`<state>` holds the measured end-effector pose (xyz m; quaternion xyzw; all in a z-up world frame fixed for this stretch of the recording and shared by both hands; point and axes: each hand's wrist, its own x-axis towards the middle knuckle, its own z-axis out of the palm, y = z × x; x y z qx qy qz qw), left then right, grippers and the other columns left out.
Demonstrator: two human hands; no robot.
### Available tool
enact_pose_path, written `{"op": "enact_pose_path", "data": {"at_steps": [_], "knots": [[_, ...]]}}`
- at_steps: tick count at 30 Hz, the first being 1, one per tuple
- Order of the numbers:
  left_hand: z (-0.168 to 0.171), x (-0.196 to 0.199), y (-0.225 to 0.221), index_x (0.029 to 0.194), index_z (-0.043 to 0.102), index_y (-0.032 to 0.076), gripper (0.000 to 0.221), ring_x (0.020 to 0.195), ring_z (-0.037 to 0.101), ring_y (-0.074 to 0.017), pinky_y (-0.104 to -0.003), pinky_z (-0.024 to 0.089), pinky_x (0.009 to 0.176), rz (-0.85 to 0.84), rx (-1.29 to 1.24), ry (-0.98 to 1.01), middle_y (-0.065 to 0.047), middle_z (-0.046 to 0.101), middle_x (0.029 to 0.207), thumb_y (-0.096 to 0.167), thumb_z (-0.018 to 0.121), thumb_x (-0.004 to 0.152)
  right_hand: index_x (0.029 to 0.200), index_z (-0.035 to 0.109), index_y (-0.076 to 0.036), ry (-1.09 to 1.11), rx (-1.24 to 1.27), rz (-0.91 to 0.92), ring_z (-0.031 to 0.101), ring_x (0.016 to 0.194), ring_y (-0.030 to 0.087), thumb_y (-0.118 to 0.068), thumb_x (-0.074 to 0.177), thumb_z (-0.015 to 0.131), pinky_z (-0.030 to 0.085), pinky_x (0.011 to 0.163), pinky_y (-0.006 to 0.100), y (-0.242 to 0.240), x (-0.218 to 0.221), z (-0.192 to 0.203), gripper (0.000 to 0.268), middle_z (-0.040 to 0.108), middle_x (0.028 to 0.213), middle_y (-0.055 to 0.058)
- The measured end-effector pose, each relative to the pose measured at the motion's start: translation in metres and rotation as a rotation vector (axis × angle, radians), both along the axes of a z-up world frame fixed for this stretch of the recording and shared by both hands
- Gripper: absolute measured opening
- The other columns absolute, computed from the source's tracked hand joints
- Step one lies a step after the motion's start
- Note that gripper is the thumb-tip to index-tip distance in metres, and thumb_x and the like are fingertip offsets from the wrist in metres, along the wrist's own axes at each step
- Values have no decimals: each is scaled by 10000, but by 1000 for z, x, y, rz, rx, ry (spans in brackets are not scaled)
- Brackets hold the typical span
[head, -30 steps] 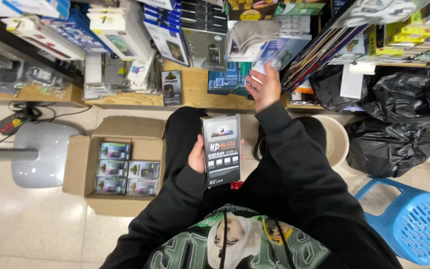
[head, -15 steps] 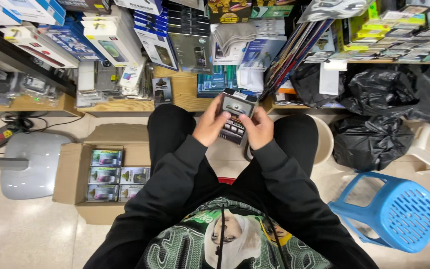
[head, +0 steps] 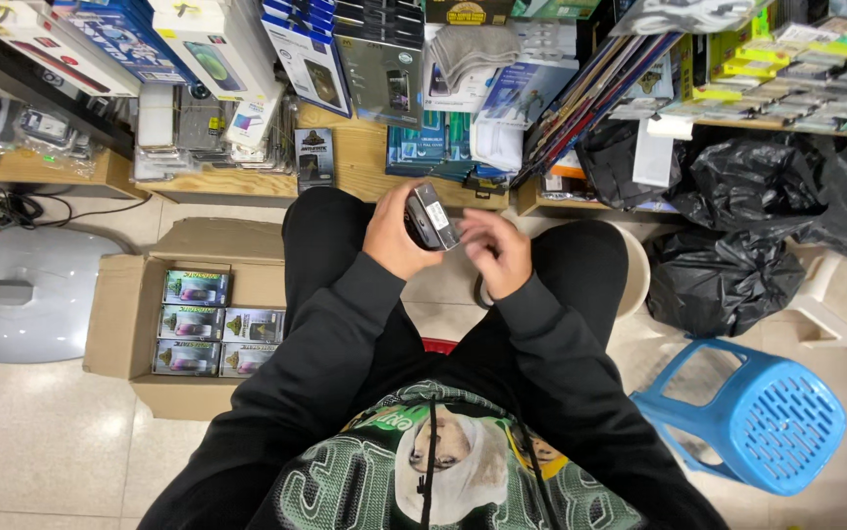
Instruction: The person removes screen protectors from their retail boxes and wipes the packaging with a cloth.
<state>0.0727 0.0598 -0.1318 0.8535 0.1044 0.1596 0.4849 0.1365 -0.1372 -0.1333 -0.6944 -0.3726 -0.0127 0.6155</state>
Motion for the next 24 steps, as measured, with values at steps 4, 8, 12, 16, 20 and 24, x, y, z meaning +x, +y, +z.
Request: {"op": "enact_pose_path", "data": {"at_steps": [4,8,12,16,20,24], "knots": [[-6,-5,-11,1446,488,159,1070,1302,552,-404,-699,306,1167,-76,228,-79,-105,584,1337,292,918,475,1274,692,37,23,28,-13,757,810,267,-20,853,787,617,598,337,-4,4,-7,435,741,1010,169],[-19,-4,-19,1456,512,178,1085,1356,515,-369,-706,291,1161,-81,341,-182,-76,561,1390,296,900,450,1220,720,53,-12,4,-73,719,720,299,82,783,757,610,554,349,2,-4,6,440,693,924,190],[-18,-4,-23,1475,494,172,1088,1343,512,-371,-679,268,1169,-77,510,-262,-89,551,1386,268,880,462,1261,700,44,-56,-11,-101,702,668,292,111,747,742,597,522,346,-1,-6,9,521,665,893,186],[-14,-2,-26,1486,487,162,1077,1324,511,-390,-676,274,1158,-63,654,-287,-131,551,1365,223,908,497,1293,681,37,-54,-15,-104,697,661,296,108,731,743,593,509,349,-3,-2,3,569,659,882,195],[-17,-3,-26,1498,469,169,1151,1323,501,-396,-683,310,1139,-41,734,-275,-151,526,1366,230,943,451,1364,631,8,90,-55,-73,688,672,266,107,713,733,591,535,345,-3,2,-2,667,645,881,175],[-17,-2,-32,1446,530,165,1042,1275,535,-387,-645,360,1108,-35,790,-333,-156,558,1292,209,912,478,1341,655,-3,15,-180,-140,685,639,333,114,669,694,591,507,399,-2,-1,8,683,635,803,200]]}}
